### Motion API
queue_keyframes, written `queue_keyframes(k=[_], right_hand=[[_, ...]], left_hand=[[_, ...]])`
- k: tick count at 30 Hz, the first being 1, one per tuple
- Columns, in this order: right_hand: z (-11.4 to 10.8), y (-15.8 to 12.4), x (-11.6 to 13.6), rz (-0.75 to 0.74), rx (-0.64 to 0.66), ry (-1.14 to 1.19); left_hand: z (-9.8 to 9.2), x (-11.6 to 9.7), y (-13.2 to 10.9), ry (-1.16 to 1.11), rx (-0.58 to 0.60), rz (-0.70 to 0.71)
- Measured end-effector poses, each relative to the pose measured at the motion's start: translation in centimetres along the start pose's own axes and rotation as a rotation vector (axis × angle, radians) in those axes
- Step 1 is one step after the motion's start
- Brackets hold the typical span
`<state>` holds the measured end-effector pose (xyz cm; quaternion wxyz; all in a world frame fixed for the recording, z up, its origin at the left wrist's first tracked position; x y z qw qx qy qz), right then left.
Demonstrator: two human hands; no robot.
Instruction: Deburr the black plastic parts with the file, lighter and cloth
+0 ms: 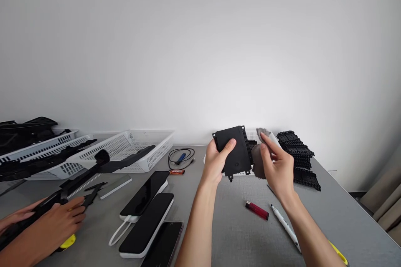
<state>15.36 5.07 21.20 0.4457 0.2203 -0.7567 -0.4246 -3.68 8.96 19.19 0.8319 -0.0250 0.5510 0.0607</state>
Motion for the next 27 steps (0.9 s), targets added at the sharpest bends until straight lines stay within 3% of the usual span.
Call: queue_keyframes(k=[3,6,13,23,25,27], right_hand=[[-0.7,0.1,0.3,-0.023,-0.054,-0.009],[0.2,0.2,1.3,-0.134,0.044,-0.071],[1.3,0.0,1.5,-0.217,0.166,-0.313],[2.8,-2.2,2.8,-0.282,0.59,-0.364],[2.2,-1.9,2.7,-0.223,0.574,-0.296],[0.7,-0.8,2.4,-0.153,0.431,-0.186]], left_hand=[[0.5,-0.1,-0.2,0.044,0.026,0.019],[1.3,-0.5,-0.5,0.076,0.068,0.06],[1.7,-0.4,-0.6,0.113,0.132,0.072],[-1.6,-0.7,1.0,0.009,-0.053,0.029],[-2.2,-0.7,1.4,0.005,-0.077,0.027],[-2.2,-0.5,1.5,0.015,-0.069,0.02]])
Point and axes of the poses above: each hand's wrist, its own y-axis towards the middle knuckle, its own z-axis out of the palm, x = y × z, the point moved 8 cm from there along y, towards the middle knuckle, and after that the axes turned 12 degrees about -z, right-handed, at the moved point
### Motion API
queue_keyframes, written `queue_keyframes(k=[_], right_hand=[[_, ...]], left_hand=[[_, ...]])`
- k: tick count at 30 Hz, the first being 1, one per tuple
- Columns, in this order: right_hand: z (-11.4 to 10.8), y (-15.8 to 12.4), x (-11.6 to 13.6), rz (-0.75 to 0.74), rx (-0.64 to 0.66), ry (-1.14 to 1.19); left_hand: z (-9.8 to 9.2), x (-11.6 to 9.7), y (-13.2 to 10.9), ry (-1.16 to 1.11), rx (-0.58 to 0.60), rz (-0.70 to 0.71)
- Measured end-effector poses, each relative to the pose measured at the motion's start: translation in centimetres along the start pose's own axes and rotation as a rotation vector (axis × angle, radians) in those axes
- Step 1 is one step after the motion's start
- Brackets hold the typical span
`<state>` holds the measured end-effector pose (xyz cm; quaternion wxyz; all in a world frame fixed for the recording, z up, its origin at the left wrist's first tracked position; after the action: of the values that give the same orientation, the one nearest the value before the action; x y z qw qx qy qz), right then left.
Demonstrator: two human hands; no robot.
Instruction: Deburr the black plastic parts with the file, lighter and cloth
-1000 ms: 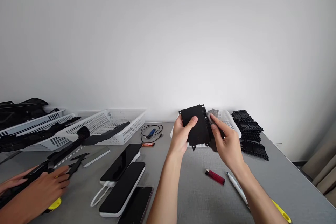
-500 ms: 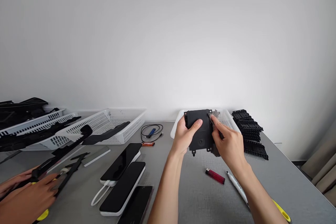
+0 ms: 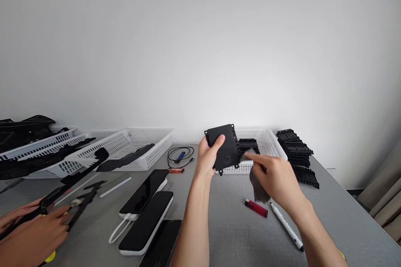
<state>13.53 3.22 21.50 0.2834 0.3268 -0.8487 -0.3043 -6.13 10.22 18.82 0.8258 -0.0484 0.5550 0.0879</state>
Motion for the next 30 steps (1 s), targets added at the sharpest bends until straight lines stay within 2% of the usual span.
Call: queue_keyframes(k=[3,5,8,10,12,14,17,20,25,27,30], right_hand=[[-3.0,0.1,-1.1,0.02,-0.307,0.123],[-4.1,-0.2,-1.6,0.015,-0.452,0.143],[-4.4,-0.5,-1.9,0.015,-0.595,0.109],[-4.0,-0.5,-1.7,-0.023,-0.634,0.07],[-2.8,-0.1,-1.2,-0.082,-0.569,0.043],[-1.3,0.6,-0.8,-0.12,-0.438,0.025],[0.6,1.1,-0.4,-0.138,-0.254,0.038],[2.2,1.2,0.4,-0.183,-0.093,0.111],[4.0,0.8,0.9,-0.179,0.138,0.23],[4.2,0.5,1.1,-0.17,0.232,0.283],[3.3,0.1,1.9,-0.184,0.323,0.402]], left_hand=[[0.5,0.3,-0.1,0.045,0.041,-0.006],[1.0,0.2,-0.4,0.095,0.074,0.01],[2.1,0.2,-0.9,0.193,0.162,0.042],[2.8,0.4,-1.3,0.28,0.223,0.067],[3.5,0.5,-1.7,0.373,0.266,0.108],[4.1,0.6,-2.1,0.447,0.304,0.153],[4.4,0.4,-2.2,0.458,0.288,0.221],[3.4,0.0,-1.5,0.375,0.163,0.241],[0.8,0.9,-0.1,0.251,-0.047,0.025],[0.0,1.0,0.2,0.213,-0.104,-0.02],[-0.8,0.6,0.3,0.184,-0.142,-0.001]])
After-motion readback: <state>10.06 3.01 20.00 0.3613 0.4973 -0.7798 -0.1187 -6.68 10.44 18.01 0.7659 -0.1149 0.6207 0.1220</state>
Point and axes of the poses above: each hand's wrist, its own y-axis towards the middle knuckle, its own z-axis out of the palm, x = y × z, the point moved 8 cm from there along y, towards the middle knuckle, and after that the axes turned 12 degrees about -z, right-handed, at the moved point
